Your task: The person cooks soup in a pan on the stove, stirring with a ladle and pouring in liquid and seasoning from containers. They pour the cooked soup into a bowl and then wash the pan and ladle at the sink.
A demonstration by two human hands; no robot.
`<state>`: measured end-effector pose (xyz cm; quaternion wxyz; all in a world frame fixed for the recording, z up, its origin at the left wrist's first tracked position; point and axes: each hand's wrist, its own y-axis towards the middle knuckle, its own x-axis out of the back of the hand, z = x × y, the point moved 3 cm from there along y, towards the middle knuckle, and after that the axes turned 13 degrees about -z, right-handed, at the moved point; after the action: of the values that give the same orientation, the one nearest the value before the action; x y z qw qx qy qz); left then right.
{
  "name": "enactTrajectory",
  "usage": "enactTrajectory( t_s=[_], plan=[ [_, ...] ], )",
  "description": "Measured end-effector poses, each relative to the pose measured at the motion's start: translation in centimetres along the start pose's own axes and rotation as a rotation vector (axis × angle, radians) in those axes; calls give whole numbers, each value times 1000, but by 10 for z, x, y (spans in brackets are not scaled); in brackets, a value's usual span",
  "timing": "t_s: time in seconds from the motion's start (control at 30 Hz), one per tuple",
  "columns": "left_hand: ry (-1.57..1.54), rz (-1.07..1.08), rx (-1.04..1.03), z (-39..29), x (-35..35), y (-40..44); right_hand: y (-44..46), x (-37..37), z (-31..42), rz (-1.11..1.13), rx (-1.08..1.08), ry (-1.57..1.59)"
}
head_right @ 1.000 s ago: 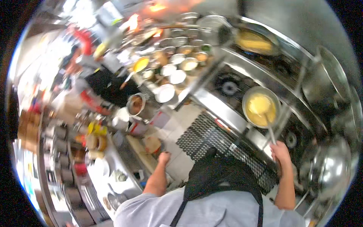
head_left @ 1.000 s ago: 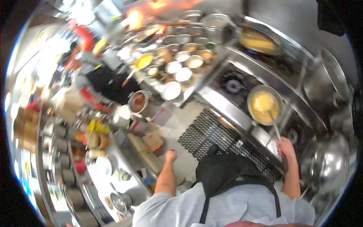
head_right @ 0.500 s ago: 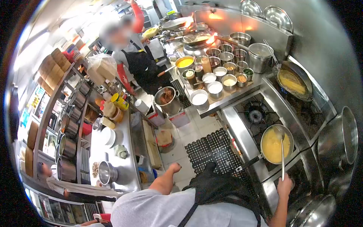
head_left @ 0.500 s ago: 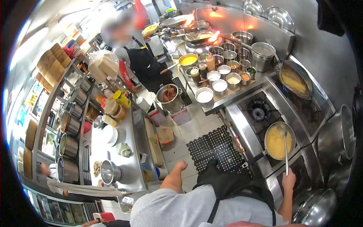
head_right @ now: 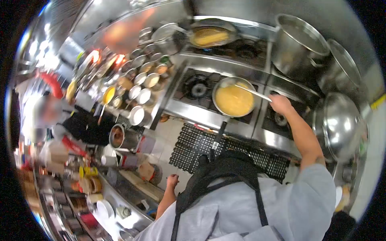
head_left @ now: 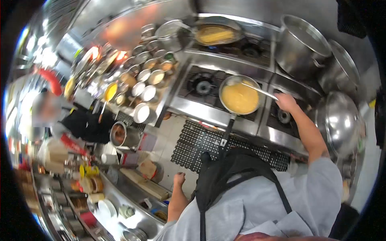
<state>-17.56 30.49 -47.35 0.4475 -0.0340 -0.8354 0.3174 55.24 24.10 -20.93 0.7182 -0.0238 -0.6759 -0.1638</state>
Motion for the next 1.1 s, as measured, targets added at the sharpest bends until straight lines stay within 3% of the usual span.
enactTrajectory(
  t_s=[0.07, 0.17, 0.3, 0.5, 0.6, 0.67, 0.7, 0.87, 0.9, 1.1],
  plan=[
    [-52, 30, 11, 40, -19, 21, 7, -9, -14, 32, 14, -25],
    [56, 76, 35, 50, -13, 13, 14, -8, -17, 54, -15, -47],
    [-74, 123, 44, 63, -12, 21, 0, 8, -18, 161, -143, -50],
    [-188, 16, 27, 43, -18, 0, -49, -5, -34, 183, -257, 151],
    [-76, 76, 25, 35, -23, -12, -70, -9, -19, 220, -313, 207],
    [-54, 139, 26, 56, -40, 3, -85, -27, -17, 268, -387, 307],
    [-45, 169, 28, 65, -46, 7, -92, -14, 3, 324, -600, 479],
    [29, 67, -15, 57, -43, -8, -120, -27, 59, 375, -927, 912],
    [41, 58, -20, 57, -46, -6, -121, -18, 76, 397, -1013, 1118],
    [68, 75, -16, 11, -34, -13, -112, 14, 114, 494, -1196, 1580]
  ],
)
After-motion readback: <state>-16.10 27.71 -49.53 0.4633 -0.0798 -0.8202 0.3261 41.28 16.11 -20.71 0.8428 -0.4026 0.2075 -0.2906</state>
